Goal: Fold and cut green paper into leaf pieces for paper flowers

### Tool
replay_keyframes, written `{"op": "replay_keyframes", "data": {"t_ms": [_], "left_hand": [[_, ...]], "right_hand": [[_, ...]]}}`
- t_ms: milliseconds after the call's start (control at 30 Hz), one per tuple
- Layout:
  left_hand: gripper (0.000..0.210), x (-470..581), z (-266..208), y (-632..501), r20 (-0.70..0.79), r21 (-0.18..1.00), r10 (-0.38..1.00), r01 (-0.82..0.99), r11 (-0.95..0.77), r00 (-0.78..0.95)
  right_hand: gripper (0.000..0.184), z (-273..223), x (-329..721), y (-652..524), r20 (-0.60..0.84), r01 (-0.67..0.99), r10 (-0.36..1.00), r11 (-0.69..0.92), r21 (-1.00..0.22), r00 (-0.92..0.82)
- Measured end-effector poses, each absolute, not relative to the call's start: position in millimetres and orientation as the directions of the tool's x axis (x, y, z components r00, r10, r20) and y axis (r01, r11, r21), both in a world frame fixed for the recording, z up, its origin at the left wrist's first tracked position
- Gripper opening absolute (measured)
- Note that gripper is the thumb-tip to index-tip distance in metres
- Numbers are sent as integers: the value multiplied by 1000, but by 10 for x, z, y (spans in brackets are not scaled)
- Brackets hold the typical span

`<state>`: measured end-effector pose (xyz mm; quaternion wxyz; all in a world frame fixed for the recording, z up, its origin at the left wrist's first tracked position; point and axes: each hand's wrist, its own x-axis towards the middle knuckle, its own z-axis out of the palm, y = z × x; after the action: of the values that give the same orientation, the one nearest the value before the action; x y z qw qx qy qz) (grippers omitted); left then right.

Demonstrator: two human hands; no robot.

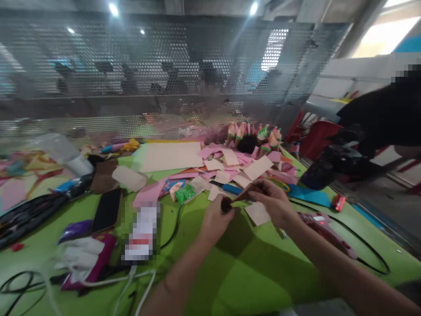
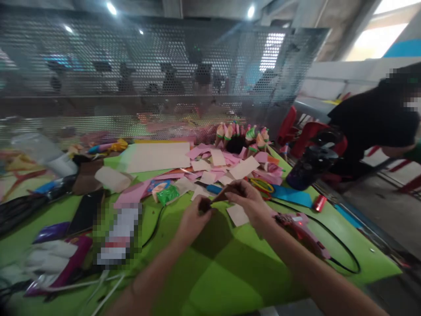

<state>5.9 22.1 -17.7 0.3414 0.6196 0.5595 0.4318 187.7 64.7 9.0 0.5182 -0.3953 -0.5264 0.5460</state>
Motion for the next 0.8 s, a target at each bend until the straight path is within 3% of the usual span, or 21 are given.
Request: {"op": "replay_keyframes", "data": {"t_ms": [133, 267, 467, 633, 800], "left_hand": [[15, 97, -242, 204, 163, 854, 984, 490, -175, 68], [15, 137, -292, 184, 165, 757, 970, 609, -239, 176], [18, 123, -237, 158, 133, 670, 961, 693, -267, 242], [20, 122, -233, 166, 86, 636, 956, 723, -270, 282], [20, 138, -245, 168, 78, 608, 944, 735, -299, 320]], "right_hand": [[35, 345, 1685, 864, 206, -124, 969, 189, -974, -139], [36, 397, 1107, 1186, 268, -48, 918, 265, -963, -291], [25, 205, 273, 1532, 211, 300, 861, 376, -877, -463], [38, 231, 159, 1804, 218, 591, 860, 482, -647, -462], [49, 259, 83, 2008, 166, 738, 816, 573, -357, -554]]}}
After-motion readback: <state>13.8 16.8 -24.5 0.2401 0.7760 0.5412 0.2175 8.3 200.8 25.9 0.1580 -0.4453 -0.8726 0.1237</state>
